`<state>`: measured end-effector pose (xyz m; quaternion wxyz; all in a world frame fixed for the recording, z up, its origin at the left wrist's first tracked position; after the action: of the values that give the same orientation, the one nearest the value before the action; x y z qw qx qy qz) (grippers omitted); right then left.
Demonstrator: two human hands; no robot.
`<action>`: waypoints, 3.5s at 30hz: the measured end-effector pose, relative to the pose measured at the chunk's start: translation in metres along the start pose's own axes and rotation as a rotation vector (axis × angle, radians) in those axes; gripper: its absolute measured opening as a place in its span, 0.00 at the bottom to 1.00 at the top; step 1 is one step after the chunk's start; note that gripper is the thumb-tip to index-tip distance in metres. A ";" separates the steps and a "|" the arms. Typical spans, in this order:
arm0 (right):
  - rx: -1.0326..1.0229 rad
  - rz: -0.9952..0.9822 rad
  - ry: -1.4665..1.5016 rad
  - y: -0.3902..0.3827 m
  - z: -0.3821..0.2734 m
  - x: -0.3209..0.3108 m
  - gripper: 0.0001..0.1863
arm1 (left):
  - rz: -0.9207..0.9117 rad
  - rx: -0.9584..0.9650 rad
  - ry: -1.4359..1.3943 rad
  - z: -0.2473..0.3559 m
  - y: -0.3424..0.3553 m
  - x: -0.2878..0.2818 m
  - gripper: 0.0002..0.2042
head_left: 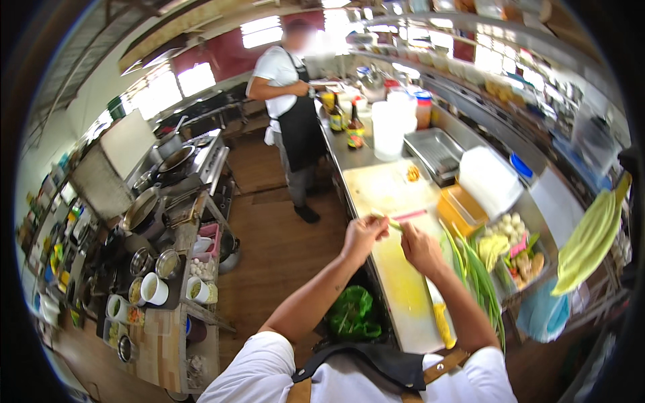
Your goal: The person trims and peels green onions on a cutting board using a knife, discarding outer layers into a bin. The person then gathers the trimmed green onions and places them on the board, while another person works at the stove in the background.
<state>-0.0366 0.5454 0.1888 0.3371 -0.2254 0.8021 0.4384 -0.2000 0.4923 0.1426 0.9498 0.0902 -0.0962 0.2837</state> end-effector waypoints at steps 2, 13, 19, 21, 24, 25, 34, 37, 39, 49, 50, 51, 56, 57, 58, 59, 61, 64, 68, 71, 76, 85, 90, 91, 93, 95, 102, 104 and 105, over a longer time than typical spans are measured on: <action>-0.005 0.037 0.041 -0.005 -0.001 0.008 0.10 | 0.015 0.024 -0.072 -0.009 -0.005 -0.002 0.11; -0.115 0.065 -0.038 -0.010 -0.027 0.043 0.16 | 0.131 -0.008 -0.156 -0.013 -0.017 -0.031 0.07; 0.009 -0.199 0.384 0.012 -0.020 0.041 0.12 | 0.238 0.415 0.237 0.010 -0.019 -0.051 0.03; 0.111 -0.336 0.494 0.011 -0.024 0.035 0.11 | 0.309 0.518 0.417 0.016 -0.031 -0.056 0.05; 0.268 -0.456 0.496 0.001 0.010 0.041 0.11 | 0.270 0.714 0.571 0.031 -0.046 -0.047 0.05; 0.312 -0.488 0.620 -0.002 0.019 0.039 0.10 | 0.326 0.723 0.665 0.025 -0.046 -0.055 0.05; 0.255 -0.112 0.869 0.034 0.003 -0.090 0.12 | -0.072 0.252 1.384 -0.118 -0.070 -0.155 0.12; 0.202 -0.041 0.978 0.048 -0.008 -0.107 0.10 | -0.084 0.414 1.189 -0.097 -0.074 -0.107 0.17; 0.178 -0.047 1.023 0.059 -0.020 -0.110 0.11 | -0.057 0.542 1.148 -0.063 -0.062 -0.068 0.22; -0.063 -0.002 0.753 0.078 -0.060 -0.119 0.12 | -0.170 0.489 0.707 0.108 -0.043 0.014 0.14; -0.108 -0.025 0.720 0.078 -0.067 -0.115 0.12 | -0.227 0.446 0.502 0.103 -0.034 0.010 0.20; -0.179 0.000 0.649 0.082 -0.066 -0.109 0.13 | -0.283 0.534 0.256 0.116 -0.035 0.022 0.28; -0.345 0.124 0.375 0.071 -0.087 -0.101 0.21 | -0.179 0.694 0.433 0.147 -0.040 0.046 0.25; -0.359 0.165 0.309 0.066 -0.086 -0.103 0.22 | -0.120 0.699 0.470 0.149 -0.037 0.045 0.23; -0.254 0.152 0.342 0.059 -0.078 -0.107 0.23 | -0.131 0.621 0.375 0.139 -0.027 0.032 0.16; -0.137 0.146 0.367 0.044 -0.059 -0.118 0.24 | -0.059 0.590 0.469 0.142 -0.028 0.023 0.15; 0.105 0.128 0.311 0.000 -0.012 -0.129 0.25 | 0.082 0.499 0.604 0.147 -0.039 -0.006 0.14; 0.467 -0.015 0.161 -0.104 0.078 -0.107 0.23 | 0.232 0.404 0.742 0.162 -0.051 -0.054 0.15; 0.534 -0.105 -0.113 -0.248 0.102 -0.045 0.27 | 0.186 0.300 0.510 0.148 -0.056 -0.087 0.15; 0.453 -0.169 -0.457 -0.254 0.062 -0.015 0.34 | 0.194 0.123 0.502 0.106 -0.058 -0.085 0.12; 0.514 -0.298 -0.451 -0.230 0.064 0.011 0.32 | 0.099 -0.119 0.220 0.024 -0.086 -0.036 0.16; 0.621 -0.495 -0.398 -0.189 0.096 0.011 0.32 | 0.113 -0.206 0.170 -0.004 -0.132 -0.023 0.25; 0.358 -0.338 -0.289 -0.160 0.069 -0.018 0.26 | 0.222 -0.174 0.122 0.006 -0.165 -0.034 0.22; 0.273 -0.271 -0.239 -0.158 0.063 -0.014 0.23 | 0.249 -0.172 0.118 0.008 -0.171 -0.036 0.22; 0.208 -0.265 -0.220 -0.150 0.049 -0.012 0.22 | 0.261 -0.143 0.083 0.009 -0.177 -0.040 0.21; 0.113 -0.258 -0.165 -0.138 0.035 -0.008 0.23 | 0.276 -0.117 0.055 0.010 -0.180 -0.043 0.21; 0.078 -0.470 0.910 -0.110 -0.033 0.047 0.34 | 0.422 -0.075 -0.493 0.008 -0.157 -0.027 0.21; 0.202 -0.596 1.132 -0.113 -0.043 0.057 0.36 | 0.412 -0.039 -0.681 0.009 -0.142 -0.024 0.21; 0.288 -0.692 1.171 -0.115 -0.046 0.058 0.36 | 0.459 -0.027 -0.706 0.015 -0.137 -0.022 0.20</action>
<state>-0.0157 0.4432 0.1005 -0.0042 -0.6205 0.7842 0.0013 -0.1439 0.3646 0.1363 0.7719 0.1454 -0.4371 0.4382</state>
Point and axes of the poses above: each hand's wrist, its own y-axis towards the middle knuckle, its own x-axis out of the palm, z = x × y, the point moved 5 cm from there along y, towards the middle knuckle, and after that the axes turned 6 degrees about z, right-handed, at the moved point
